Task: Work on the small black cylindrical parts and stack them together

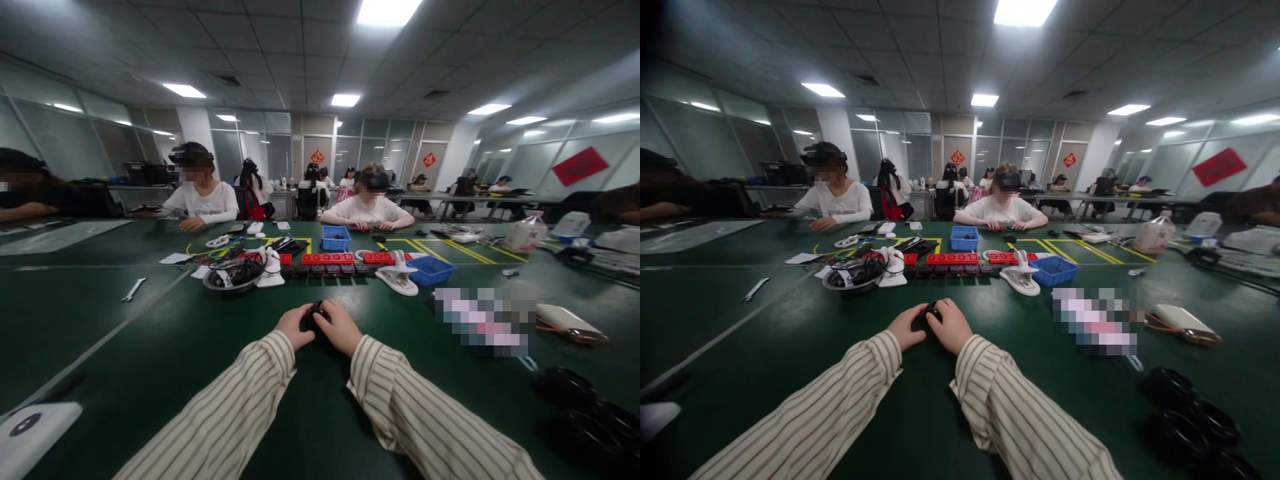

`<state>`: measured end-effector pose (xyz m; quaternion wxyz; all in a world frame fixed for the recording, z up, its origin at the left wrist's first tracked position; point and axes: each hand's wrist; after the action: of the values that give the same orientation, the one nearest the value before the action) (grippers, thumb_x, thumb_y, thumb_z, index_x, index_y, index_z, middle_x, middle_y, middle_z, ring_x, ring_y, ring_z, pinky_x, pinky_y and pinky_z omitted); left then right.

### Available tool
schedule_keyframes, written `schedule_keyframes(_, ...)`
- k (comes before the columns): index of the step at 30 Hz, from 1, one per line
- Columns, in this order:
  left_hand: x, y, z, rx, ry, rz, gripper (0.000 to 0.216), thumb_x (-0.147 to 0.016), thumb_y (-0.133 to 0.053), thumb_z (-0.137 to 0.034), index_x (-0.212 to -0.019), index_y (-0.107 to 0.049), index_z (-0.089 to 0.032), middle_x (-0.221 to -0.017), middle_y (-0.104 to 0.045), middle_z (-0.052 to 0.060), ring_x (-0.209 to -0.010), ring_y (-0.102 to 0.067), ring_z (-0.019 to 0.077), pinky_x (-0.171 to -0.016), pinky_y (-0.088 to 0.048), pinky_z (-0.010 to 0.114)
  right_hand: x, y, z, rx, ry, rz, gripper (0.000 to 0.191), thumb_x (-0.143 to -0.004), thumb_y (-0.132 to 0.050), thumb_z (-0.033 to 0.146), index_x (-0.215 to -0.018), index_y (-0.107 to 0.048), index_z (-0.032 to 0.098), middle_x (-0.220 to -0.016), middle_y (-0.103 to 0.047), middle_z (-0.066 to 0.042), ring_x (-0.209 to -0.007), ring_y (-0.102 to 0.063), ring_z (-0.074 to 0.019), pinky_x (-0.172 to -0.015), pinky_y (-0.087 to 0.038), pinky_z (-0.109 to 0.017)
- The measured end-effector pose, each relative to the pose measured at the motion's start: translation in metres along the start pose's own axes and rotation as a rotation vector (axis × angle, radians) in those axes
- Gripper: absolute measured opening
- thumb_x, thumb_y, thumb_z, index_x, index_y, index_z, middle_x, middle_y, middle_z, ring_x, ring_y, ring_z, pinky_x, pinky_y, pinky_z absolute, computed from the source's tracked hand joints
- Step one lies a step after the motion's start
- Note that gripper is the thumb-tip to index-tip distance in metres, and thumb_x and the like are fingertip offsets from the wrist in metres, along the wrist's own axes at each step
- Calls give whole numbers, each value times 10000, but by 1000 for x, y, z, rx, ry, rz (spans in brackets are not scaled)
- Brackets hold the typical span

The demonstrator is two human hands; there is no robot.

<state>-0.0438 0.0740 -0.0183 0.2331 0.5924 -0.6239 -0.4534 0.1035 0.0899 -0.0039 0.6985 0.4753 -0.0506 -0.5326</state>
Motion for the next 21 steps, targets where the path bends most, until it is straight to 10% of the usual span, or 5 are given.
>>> schedule_keyframes(21,1,0,-9,-222,81,31,258,-700,-554,-180,-953,-605,-178,-978,-636,52,-955,-577,212,-822,-439,258,20,0,25,139,47,-29,303,-813,-504,218,-1113,-498,178,-1152,-521,-77,-1025,-487,-199,-902,-380,-343)
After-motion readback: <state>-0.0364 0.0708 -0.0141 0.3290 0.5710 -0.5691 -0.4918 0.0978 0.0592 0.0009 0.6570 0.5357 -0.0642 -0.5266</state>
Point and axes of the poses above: each hand's wrist, its own x-axis away from the middle knuckle, its own y-axis out of the back of the hand, z = x × y
